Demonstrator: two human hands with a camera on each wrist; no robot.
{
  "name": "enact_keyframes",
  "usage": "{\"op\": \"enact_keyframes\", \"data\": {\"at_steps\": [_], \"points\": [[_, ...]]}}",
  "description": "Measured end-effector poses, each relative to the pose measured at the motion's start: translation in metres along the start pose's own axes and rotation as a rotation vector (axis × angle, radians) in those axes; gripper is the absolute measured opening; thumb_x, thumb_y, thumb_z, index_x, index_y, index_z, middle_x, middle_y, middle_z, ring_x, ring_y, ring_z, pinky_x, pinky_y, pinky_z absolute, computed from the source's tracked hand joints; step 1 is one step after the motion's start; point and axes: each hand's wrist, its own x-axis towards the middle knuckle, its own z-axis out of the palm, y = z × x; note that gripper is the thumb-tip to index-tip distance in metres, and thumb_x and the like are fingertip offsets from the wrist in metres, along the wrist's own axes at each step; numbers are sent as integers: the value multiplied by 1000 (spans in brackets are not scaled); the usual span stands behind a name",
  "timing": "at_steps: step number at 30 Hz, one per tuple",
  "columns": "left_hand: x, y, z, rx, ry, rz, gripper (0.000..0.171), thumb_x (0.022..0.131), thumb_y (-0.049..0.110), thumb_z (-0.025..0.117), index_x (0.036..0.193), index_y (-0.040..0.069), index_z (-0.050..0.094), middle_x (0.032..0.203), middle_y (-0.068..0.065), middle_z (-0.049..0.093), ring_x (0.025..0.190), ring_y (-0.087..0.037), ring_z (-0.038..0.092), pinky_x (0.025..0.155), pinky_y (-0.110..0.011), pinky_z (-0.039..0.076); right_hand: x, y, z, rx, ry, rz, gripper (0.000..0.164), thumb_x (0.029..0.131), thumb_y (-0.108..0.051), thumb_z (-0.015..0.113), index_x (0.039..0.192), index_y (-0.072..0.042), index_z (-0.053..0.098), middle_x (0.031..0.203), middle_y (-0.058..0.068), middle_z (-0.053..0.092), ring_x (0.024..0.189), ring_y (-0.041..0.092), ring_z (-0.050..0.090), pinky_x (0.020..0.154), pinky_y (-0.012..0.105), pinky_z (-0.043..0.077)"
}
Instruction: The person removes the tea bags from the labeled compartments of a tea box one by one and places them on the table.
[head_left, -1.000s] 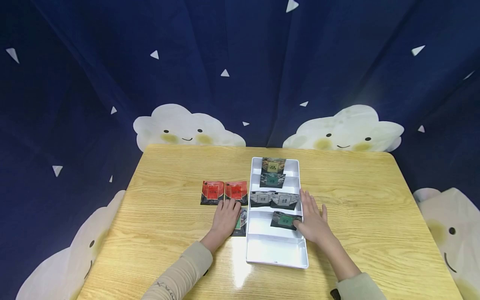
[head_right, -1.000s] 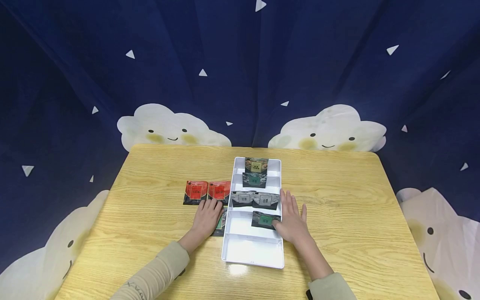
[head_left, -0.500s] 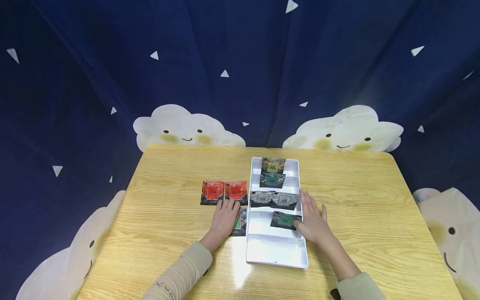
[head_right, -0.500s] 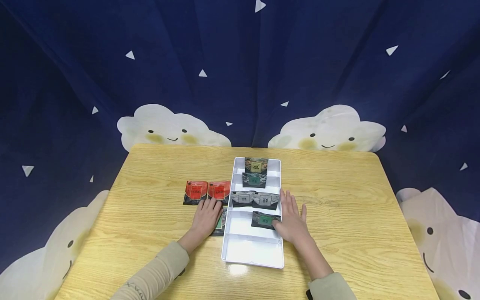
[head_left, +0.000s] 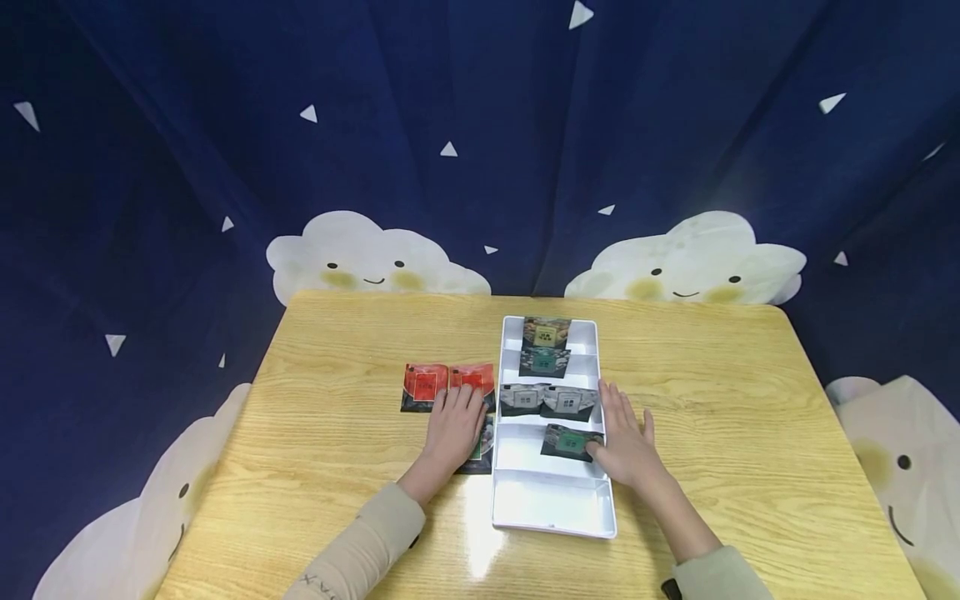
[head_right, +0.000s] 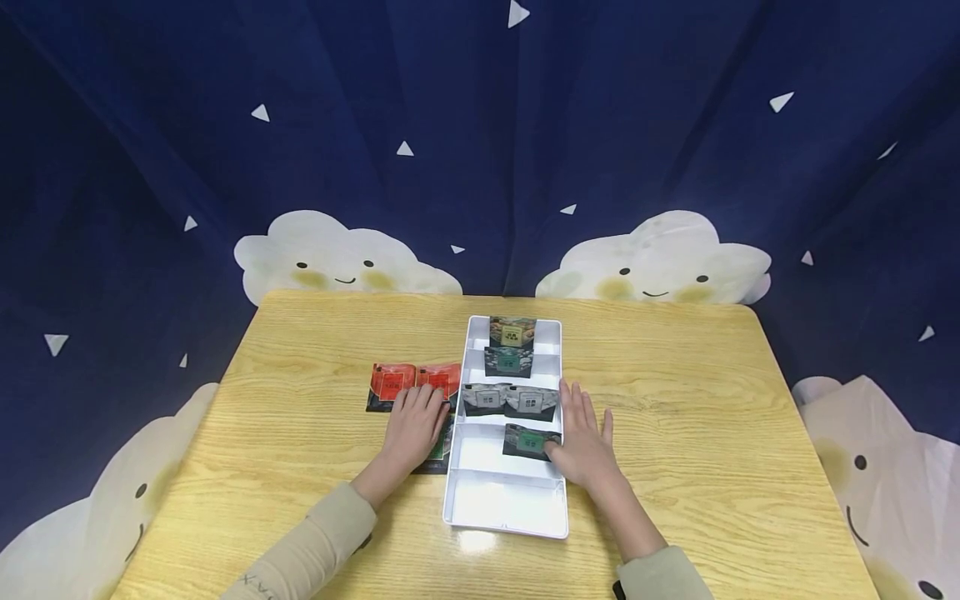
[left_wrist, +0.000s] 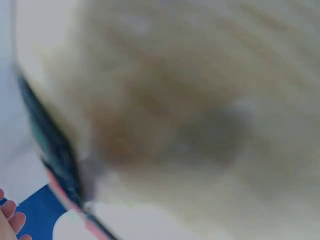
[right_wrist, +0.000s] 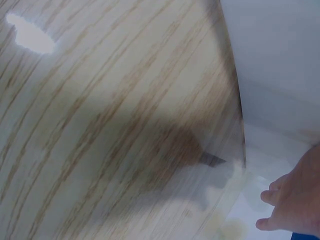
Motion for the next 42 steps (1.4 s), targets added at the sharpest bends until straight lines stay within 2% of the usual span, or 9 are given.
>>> {"op": "enact_keyframes", "data": {"at_steps": [3, 8, 16, 21, 30, 37, 42], "points": [[8, 6, -10, -23, 28, 1, 19, 90, 30, 53, 98, 13, 51, 90, -3, 48, 84, -22, 47, 81, -38, 38, 0, 0, 1, -8, 1, 0, 98, 77, -28, 57, 146, -13, -11, 151, 21, 2, 136, 42, 6, 102, 63, -5], [17, 20, -24, -49, 18, 22, 21, 90, 29, 54, 103, 14, 53, 94, -2, 49, 88, -20, 47, 84, -39, 38, 0, 0, 1, -22, 0, 2, 98, 77, -29, 57, 146, -13, -11, 151, 21, 1, 136, 41, 5, 102, 63, -6], [26, 45, -35, -53, -25, 134, 23, 94, 35, 44, 109, 19, 52, 97, 2, 50, 90, -16, 48, 84, -33, 37, -1, 0, -1, -39, 11, 3, 99, 77, -30, 58, 146, -14, -11, 151, 21, 2, 136, 41, 5, 103, 62, -6], [29, 60, -37, -37, -115, 207, 31, 96, 40, 39, 118, 22, 51, 108, 3, 50, 100, -14, 47, 92, -34, 35, 0, -1, 0, -45, 13, 8, 99, 76, -30, 58, 147, -13, -10, 151, 21, 1, 136, 41, 5, 103, 62, -6], [32, 79, -34, 21, -180, 293, 38, 95, 47, 35, 125, 28, 49, 113, 5, 49, 104, -12, 46, 97, -34, 33, -1, -2, -1, -58, 15, 9, 98, 76, -31, 58, 147, -13, -9, 151, 21, 2, 137, 41, 4, 102, 62, -8], [36, 88, -30, 31, -169, 309, 39, 94, 49, 36, 126, 29, 48, 115, 6, 49, 104, -12, 46, 96, -33, 34, -1, -4, -4, -69, 6, 8, 96, 78, -31, 57, 147, -11, -7, 151, 22, 1, 137, 41, 3, 102, 62, -8], [40, 92, -28, 29, -159, 317, 35, 94, 49, 38, 119, 28, 49, 110, 6, 49, 102, -12, 47, 95, -33, 34, -1, -5, -5, -75, 6, 8, 95, 79, -31, 57, 147, -10, -6, 151, 22, 2, 136, 41, 4, 102, 63, -7]]}}
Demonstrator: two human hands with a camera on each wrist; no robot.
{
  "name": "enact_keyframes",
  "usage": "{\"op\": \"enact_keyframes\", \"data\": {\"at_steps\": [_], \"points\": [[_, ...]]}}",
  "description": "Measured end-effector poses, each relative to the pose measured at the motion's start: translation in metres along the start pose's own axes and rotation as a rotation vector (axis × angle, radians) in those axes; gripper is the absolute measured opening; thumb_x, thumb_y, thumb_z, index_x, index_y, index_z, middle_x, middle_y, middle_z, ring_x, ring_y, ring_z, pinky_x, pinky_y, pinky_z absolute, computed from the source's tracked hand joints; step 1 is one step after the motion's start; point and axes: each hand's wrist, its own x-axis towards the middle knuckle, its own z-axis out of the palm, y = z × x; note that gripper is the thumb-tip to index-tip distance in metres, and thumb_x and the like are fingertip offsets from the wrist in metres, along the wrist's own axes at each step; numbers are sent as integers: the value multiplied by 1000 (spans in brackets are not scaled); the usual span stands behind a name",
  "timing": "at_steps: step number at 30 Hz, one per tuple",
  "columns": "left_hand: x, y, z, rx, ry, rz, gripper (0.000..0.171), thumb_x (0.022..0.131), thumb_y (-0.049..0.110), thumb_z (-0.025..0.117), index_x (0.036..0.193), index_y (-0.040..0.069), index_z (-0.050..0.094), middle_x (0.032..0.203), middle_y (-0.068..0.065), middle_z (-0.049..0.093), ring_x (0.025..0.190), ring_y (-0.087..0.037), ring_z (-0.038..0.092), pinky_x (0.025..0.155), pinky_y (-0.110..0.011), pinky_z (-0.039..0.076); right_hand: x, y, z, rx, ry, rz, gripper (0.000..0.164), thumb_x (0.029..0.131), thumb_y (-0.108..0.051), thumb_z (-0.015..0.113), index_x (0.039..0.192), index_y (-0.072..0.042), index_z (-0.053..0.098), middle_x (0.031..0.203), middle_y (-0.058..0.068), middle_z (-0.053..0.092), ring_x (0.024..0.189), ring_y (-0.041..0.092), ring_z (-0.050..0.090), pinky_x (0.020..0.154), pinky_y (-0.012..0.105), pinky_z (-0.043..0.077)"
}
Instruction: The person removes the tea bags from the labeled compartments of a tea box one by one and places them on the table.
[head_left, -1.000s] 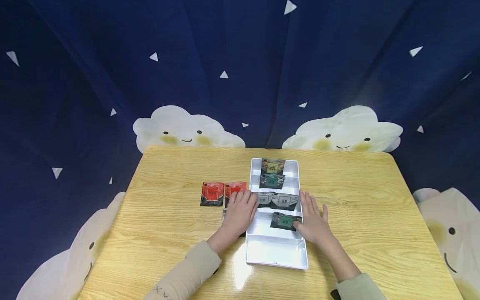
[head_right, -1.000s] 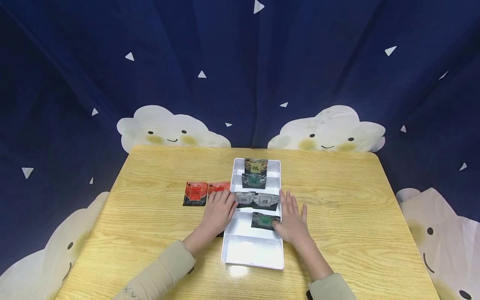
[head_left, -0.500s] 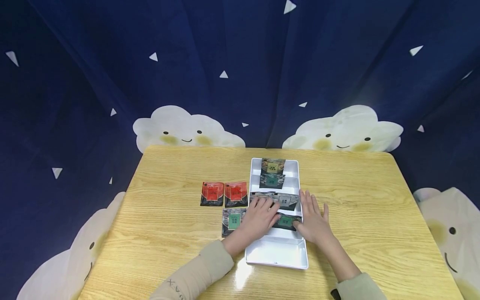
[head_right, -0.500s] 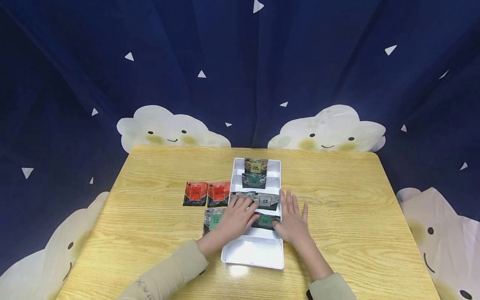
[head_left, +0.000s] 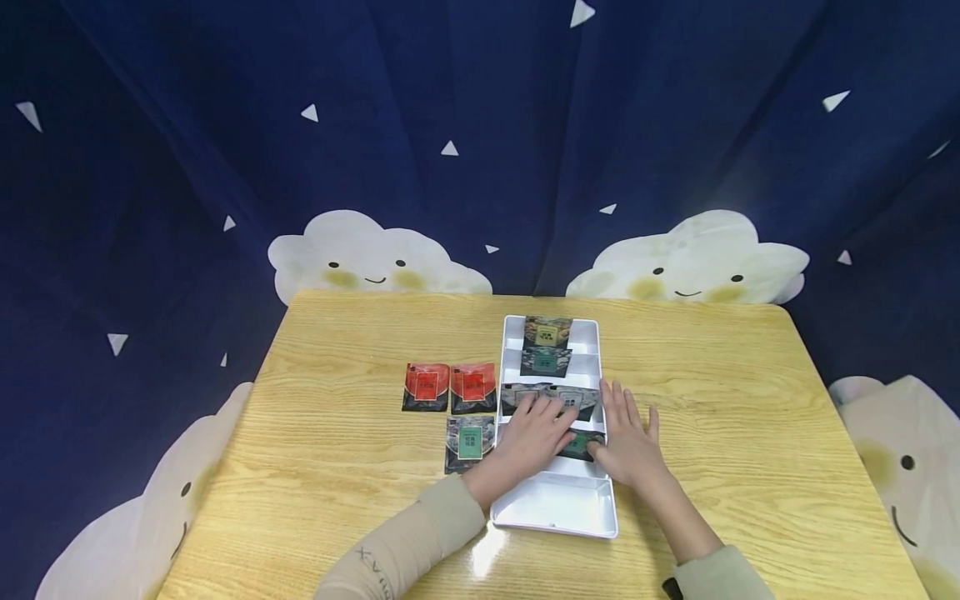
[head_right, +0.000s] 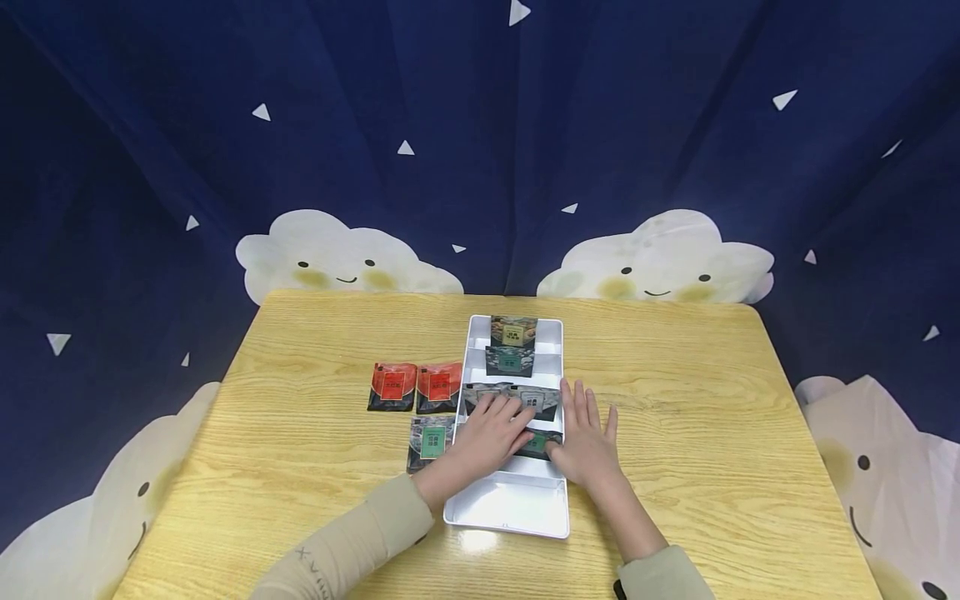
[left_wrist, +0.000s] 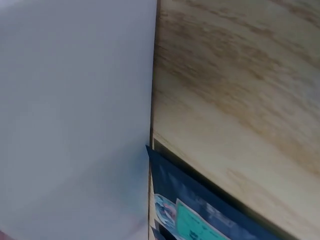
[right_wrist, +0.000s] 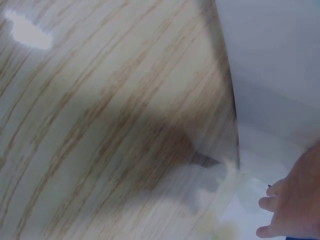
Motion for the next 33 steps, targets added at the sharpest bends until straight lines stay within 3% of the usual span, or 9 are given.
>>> {"op": "enact_keyframes", "data": {"at_steps": [18, 22, 26, 33], "points": [[3, -2, 5, -26, 2, 55, 22, 96, 41, 36, 106, 29, 51, 109, 7, 49, 99, -12, 48, 92, -32, 37, 1, 1, 1, -1, 7, -10, 95, 79, -29, 56, 147, -10, -8, 151, 22, 2, 136, 42, 5, 102, 63, -6], [2, -4, 4, -19, -1, 87, 16, 94, 30, 42, 107, 30, 51, 111, 7, 49, 99, -12, 47, 92, -32, 37, 1, 1, 1, 4, 12, -10, 95, 79, -29, 57, 147, -10, -6, 150, 23, 3, 136, 42, 5, 102, 64, -5], [1, -6, 2, -6, 6, 110, 22, 89, 21, 49, 108, 31, 50, 111, 6, 49, 100, -13, 47, 93, -32, 37, 1, 1, 1, 9, 12, -11, 95, 79, -29, 57, 147, -9, -6, 150, 23, 3, 136, 42, 6, 102, 64, -5], [-3, -8, -1, -37, 29, 92, 24, 87, 20, 53, 109, 30, 53, 115, 6, 51, 102, -13, 48, 96, -33, 37, 0, 2, 3, 15, 13, -10, 94, 79, -29, 56, 147, -9, -6, 151, 22, 3, 136, 42, 6, 102, 64, -5]]}}
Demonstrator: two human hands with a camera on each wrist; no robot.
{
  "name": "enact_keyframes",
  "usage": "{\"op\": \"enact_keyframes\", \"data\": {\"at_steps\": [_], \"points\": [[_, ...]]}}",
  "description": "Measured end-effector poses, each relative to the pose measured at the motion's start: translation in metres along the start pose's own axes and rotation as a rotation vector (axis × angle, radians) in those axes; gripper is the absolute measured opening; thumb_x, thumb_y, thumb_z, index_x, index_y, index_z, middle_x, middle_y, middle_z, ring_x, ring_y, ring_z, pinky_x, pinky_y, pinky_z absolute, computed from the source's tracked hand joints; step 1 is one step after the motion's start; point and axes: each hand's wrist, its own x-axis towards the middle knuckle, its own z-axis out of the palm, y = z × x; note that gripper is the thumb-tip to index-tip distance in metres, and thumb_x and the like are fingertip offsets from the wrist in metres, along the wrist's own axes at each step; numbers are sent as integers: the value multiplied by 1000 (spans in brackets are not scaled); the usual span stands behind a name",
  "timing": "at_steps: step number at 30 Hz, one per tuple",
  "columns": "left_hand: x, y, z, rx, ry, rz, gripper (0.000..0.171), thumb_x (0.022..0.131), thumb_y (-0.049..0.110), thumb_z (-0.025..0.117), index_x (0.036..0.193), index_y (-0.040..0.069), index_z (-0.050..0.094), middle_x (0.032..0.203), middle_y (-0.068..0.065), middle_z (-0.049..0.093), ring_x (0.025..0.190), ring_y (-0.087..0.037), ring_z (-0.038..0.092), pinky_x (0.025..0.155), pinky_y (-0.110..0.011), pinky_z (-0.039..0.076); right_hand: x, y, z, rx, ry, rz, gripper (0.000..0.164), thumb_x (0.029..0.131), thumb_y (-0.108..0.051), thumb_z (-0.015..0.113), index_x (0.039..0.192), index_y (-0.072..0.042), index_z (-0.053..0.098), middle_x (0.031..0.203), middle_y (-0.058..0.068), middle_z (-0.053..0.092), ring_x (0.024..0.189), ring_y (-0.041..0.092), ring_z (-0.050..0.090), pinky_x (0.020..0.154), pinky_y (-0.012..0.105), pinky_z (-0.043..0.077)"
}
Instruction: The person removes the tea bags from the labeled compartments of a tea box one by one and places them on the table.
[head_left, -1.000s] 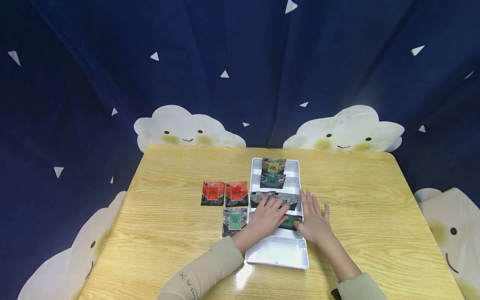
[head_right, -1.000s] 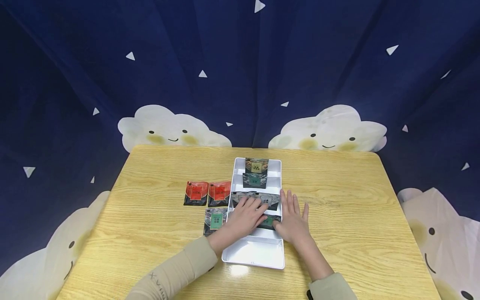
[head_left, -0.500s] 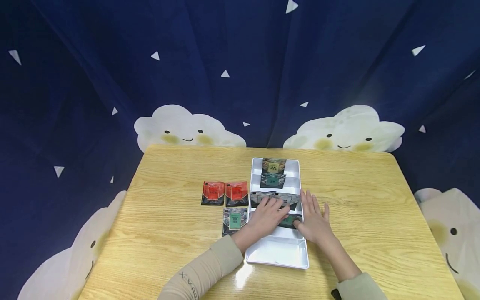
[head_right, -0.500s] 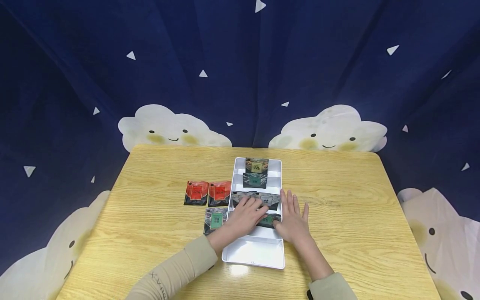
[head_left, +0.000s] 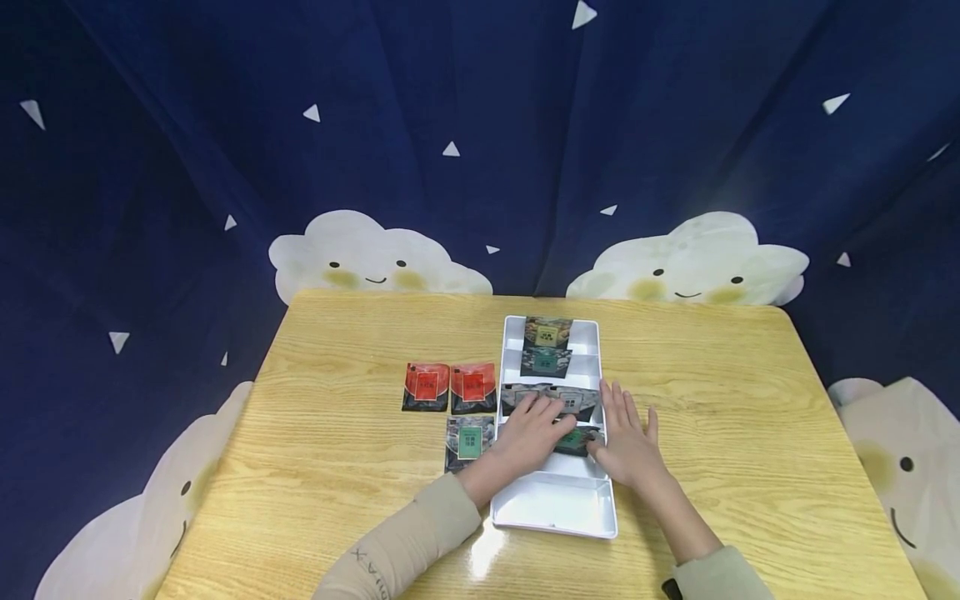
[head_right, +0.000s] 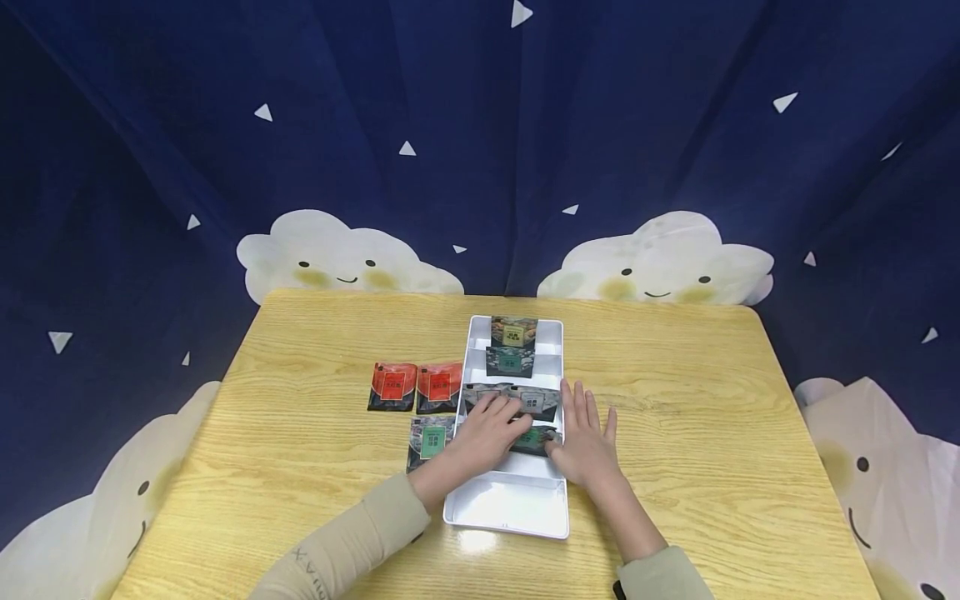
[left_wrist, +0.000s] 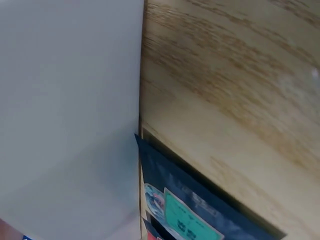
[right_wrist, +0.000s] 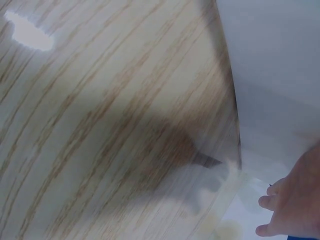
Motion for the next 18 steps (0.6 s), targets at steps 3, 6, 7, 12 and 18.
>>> {"op": "enact_keyframes", "data": {"at_steps": [3, 6, 7, 12, 18], "points": [[-2, -2, -2, -14, 9, -23, 24, 85, 19, 55, 107, 29, 53, 115, 5, 50, 102, -13, 48, 95, -33, 37, 0, 0, 1, 5, -2, -2, 94, 79, -29, 56, 147, -10, -7, 151, 22, 2, 136, 42, 6, 102, 63, -6], [-3, -5, -7, -29, 9, -53, 25, 85, 19, 55, 108, 29, 54, 115, 5, 49, 102, -14, 48, 96, -35, 36, 0, 1, 0, 11, 4, -7, 94, 78, -29, 56, 147, -9, -5, 151, 22, 2, 136, 42, 6, 102, 63, -5], [-4, -6, -9, -38, 10, -62, 25, 85, 19, 55, 108, 29, 54, 114, 4, 49, 102, -14, 48, 96, -35, 36, 0, 1, 0, 13, 3, -8, 94, 78, -28, 57, 147, -8, -5, 151, 22, 3, 136, 42, 6, 102, 63, -5], [-6, -14, -18, -73, 38, -113, 18, 89, 24, 50, 106, 28, 57, 105, 4, 50, 97, -14, 48, 96, -35, 35, 0, 1, -1, 20, 0, -5, 94, 78, -29, 58, 147, -8, -3, 150, 23, 3, 136, 42, 6, 102, 63, -6], [-12, -25, -25, -81, 149, -140, 13, 92, 22, 47, 99, 24, 58, 96, 3, 48, 89, -15, 47, 92, -34, 36, 0, 0, -1, 20, -4, -6, 94, 78, -29, 57, 147, -8, -4, 150, 23, 2, 136, 42, 6, 102, 63, -6]]}}
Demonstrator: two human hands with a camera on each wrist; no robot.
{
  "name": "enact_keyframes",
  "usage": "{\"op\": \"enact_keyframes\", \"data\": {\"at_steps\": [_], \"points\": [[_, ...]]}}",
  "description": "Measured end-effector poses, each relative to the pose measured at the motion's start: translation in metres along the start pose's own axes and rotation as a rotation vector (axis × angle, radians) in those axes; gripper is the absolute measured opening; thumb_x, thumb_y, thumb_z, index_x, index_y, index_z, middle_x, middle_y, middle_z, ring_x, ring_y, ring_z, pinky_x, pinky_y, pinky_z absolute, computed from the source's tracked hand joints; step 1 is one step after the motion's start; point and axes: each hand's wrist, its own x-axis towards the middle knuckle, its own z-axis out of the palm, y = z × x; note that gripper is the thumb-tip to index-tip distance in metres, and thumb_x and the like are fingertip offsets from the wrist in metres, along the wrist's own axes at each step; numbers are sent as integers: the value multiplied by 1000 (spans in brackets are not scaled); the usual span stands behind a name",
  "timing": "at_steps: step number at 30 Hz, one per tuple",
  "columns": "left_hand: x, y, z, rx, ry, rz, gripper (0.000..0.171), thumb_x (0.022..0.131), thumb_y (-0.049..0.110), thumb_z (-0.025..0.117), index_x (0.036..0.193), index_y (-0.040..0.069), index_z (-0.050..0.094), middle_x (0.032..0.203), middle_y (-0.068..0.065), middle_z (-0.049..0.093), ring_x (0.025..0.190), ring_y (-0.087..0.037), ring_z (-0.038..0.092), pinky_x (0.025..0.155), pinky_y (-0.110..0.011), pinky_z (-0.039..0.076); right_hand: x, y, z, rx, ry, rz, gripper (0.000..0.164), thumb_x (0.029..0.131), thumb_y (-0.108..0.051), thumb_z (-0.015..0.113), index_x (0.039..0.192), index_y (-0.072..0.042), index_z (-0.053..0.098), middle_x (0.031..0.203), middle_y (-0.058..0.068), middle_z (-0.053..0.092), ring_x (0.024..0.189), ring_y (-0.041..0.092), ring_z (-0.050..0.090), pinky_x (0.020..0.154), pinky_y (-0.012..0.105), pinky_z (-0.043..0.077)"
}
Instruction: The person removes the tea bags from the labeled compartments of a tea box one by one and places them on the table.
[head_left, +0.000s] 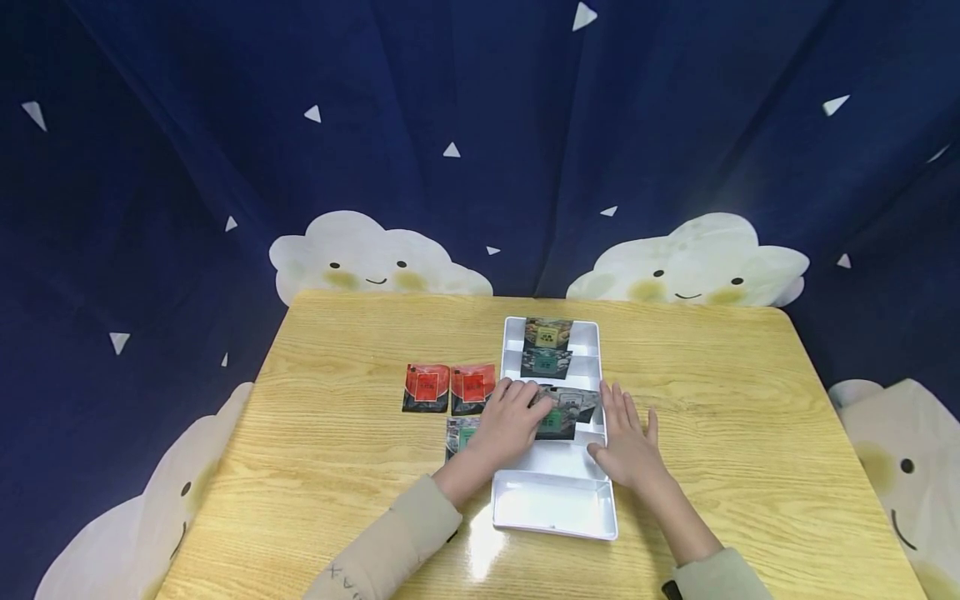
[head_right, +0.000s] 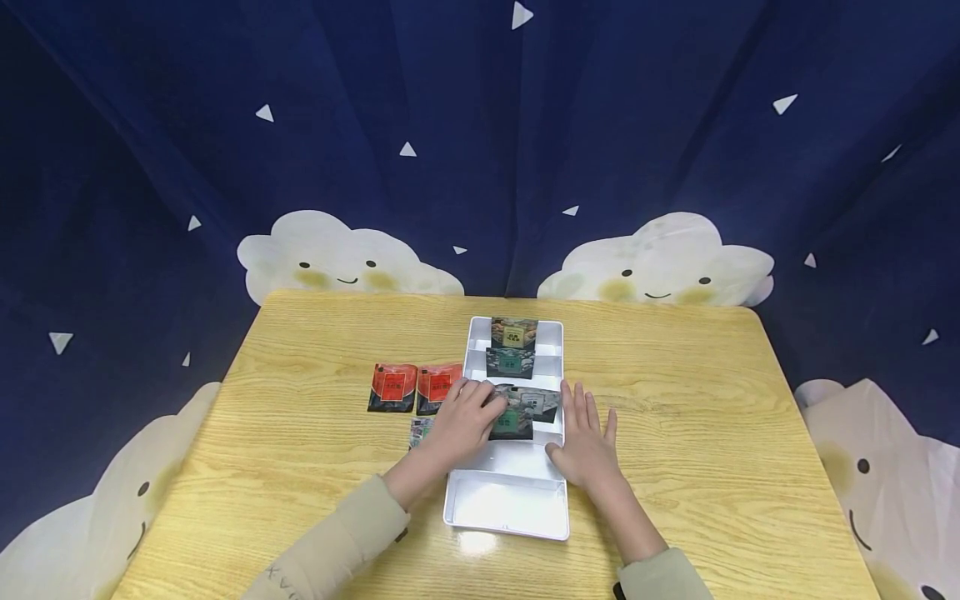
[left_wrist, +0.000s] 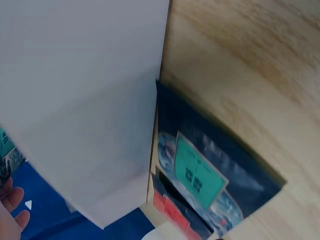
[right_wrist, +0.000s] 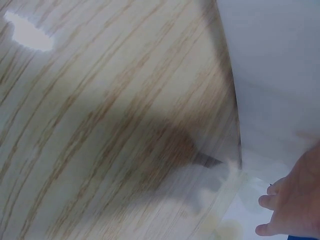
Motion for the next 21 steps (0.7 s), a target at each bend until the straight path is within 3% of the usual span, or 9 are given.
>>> {"op": "enact_keyframes", "data": {"at_steps": [8, 14, 21], "points": [[-7, -17, -10, -44, 99, -13, 12, 90, 16, 46, 90, 19, 57, 85, 0, 44, 80, -17, 45, 86, -35, 37, 0, 0, 1, 5, -9, 2, 95, 79, -30, 56, 147, -10, -9, 151, 22, 1, 136, 42, 4, 102, 63, -7], [-13, -30, -21, -50, 133, -40, 12, 89, 15, 41, 83, 16, 51, 83, -1, 43, 79, -18, 44, 86, -37, 37, 0, 2, 2, -5, -1, -1, 95, 79, -29, 56, 146, -10, -9, 150, 23, 1, 136, 42, 5, 102, 63, -6], [-24, -47, -30, -60, 161, -97, 19, 92, 19, 34, 84, 13, 51, 84, -3, 44, 81, -22, 43, 85, -39, 37, 1, 1, 2, 2, 3, -4, 94, 79, -28, 55, 147, -9, -7, 150, 23, 1, 136, 42, 5, 102, 63, -6]]}}
